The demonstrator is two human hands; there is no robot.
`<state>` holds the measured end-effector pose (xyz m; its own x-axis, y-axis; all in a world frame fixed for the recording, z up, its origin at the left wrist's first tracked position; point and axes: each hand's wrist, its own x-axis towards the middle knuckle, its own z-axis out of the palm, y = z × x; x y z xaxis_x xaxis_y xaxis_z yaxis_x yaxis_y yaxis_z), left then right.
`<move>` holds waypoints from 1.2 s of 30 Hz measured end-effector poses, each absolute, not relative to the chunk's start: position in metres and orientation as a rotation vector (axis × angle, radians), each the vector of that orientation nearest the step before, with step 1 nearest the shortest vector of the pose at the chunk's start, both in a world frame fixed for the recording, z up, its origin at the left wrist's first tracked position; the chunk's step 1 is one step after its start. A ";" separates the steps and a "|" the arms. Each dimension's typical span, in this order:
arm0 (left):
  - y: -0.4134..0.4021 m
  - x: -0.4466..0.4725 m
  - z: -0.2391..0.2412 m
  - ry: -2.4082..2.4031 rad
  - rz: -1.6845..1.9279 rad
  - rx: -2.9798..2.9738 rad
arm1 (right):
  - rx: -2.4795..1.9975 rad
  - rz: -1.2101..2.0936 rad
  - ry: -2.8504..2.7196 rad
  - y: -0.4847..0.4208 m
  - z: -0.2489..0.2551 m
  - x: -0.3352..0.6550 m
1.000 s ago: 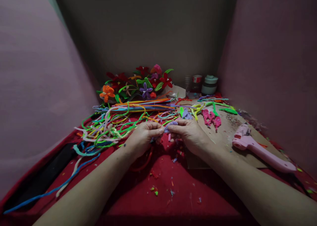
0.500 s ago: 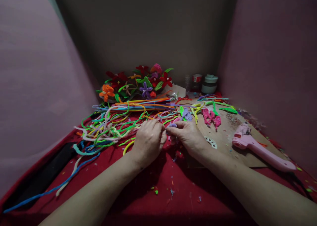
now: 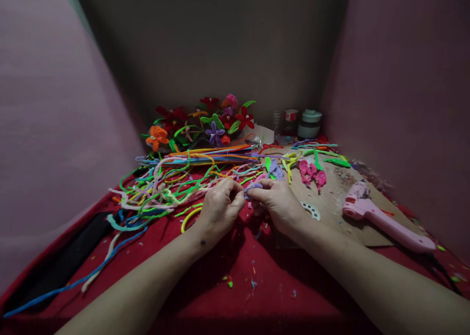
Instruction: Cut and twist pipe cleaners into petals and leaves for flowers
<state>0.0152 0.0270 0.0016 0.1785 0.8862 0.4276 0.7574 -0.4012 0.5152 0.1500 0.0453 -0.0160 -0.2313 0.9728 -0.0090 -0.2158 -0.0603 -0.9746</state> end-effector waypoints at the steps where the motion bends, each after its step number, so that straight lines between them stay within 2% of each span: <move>1: 0.027 0.015 0.001 1.586 1.047 2.256 | -0.924 1.544 -1.152 0.045 -0.015 0.150; 9: 0.024 0.016 -0.006 1.496 1.144 2.440 | -0.806 1.653 -1.171 0.043 -0.019 0.145; 13: 0.025 0.017 -0.002 1.598 1.042 2.189 | -0.886 1.599 -1.229 0.043 -0.018 0.147; 17: 0.028 0.013 0.003 1.481 0.943 1.859 | -0.873 1.594 -1.217 0.044 -0.013 0.150; 24: 0.026 0.013 0.012 1.351 0.851 1.695 | -0.743 1.689 -1.018 0.047 -0.011 0.151; 30: 0.026 0.013 0.012 1.269 0.946 1.532 | -0.692 1.666 -0.983 0.048 -0.014 0.150; 36: 0.030 0.008 0.011 1.093 0.873 1.322 | -0.608 1.809 -0.867 0.051 -0.015 0.151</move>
